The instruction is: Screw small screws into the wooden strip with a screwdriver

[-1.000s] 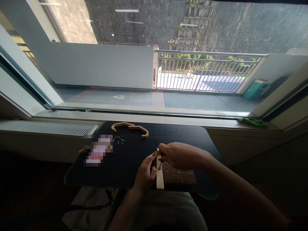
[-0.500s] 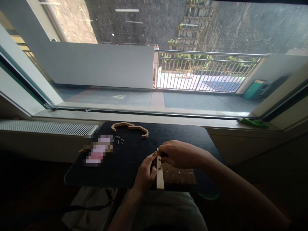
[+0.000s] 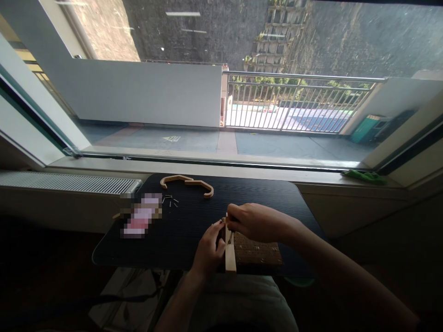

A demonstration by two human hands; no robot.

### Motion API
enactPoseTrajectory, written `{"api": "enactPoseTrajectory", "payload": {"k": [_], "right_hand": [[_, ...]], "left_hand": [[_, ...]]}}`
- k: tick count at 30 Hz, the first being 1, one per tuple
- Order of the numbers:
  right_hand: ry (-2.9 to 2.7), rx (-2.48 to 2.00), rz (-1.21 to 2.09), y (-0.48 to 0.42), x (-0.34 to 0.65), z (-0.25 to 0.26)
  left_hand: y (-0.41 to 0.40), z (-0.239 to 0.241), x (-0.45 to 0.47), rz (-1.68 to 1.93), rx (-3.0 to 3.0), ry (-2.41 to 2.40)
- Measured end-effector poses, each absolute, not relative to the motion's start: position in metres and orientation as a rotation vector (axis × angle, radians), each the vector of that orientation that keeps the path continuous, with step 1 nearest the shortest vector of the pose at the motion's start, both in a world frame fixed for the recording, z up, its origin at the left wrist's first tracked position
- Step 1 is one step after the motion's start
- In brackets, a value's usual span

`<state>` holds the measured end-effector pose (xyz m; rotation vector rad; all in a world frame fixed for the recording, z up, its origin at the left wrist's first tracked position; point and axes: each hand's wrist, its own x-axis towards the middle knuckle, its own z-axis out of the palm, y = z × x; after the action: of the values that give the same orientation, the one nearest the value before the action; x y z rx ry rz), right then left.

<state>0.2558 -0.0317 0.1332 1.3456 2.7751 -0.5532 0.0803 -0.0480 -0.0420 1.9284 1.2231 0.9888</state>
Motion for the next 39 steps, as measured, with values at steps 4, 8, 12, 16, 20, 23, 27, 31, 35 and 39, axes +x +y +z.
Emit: {"api": "enactPoseTrajectory", "payload": {"k": [4,8,12,16,20,23,27,31,35,39], "right_hand": [[2.783,1.362,-0.533,-0.0334,0.2566,0.1342],[2.792,1.352,-0.599,-0.0354,0.2566,0.135],[2.813,1.363,-0.65,-0.036,0.2564,0.1319],[2.884,1.345,-0.591,-0.0356,0.2577,0.1293],[2.926,1.319,-0.542,-0.0369,0.258,0.1295],[2.919,1.313,-0.495,-0.0392,0.2571,0.1298],[2.913,1.309,-0.46,-0.0412,0.2566,0.1291],[2.901,1.321,-0.483,-0.041,0.2566,0.1293],[2.876,1.333,-0.498,-0.0406,0.2555,0.1312],[2.86,1.333,-0.513,-0.0404,0.2544,0.1323]], "left_hand": [[-0.0472,-0.0419,0.0809,0.996,1.939,1.213],[-0.0468,-0.0426,0.081,1.001,1.949,1.21],[-0.0468,-0.0438,0.0806,1.009,1.964,1.199],[-0.0457,-0.0464,0.0804,1.033,1.964,1.19],[-0.0452,-0.0474,0.0801,1.032,1.954,1.187],[-0.0458,-0.0469,0.0798,1.03,1.939,1.202],[-0.0467,-0.0456,0.0797,1.031,1.943,1.199],[-0.0466,-0.0446,0.0799,1.021,1.945,1.205],[-0.0462,-0.0445,0.0802,1.007,1.941,1.203],[-0.0461,-0.0451,0.0805,0.995,1.926,1.214]]}}
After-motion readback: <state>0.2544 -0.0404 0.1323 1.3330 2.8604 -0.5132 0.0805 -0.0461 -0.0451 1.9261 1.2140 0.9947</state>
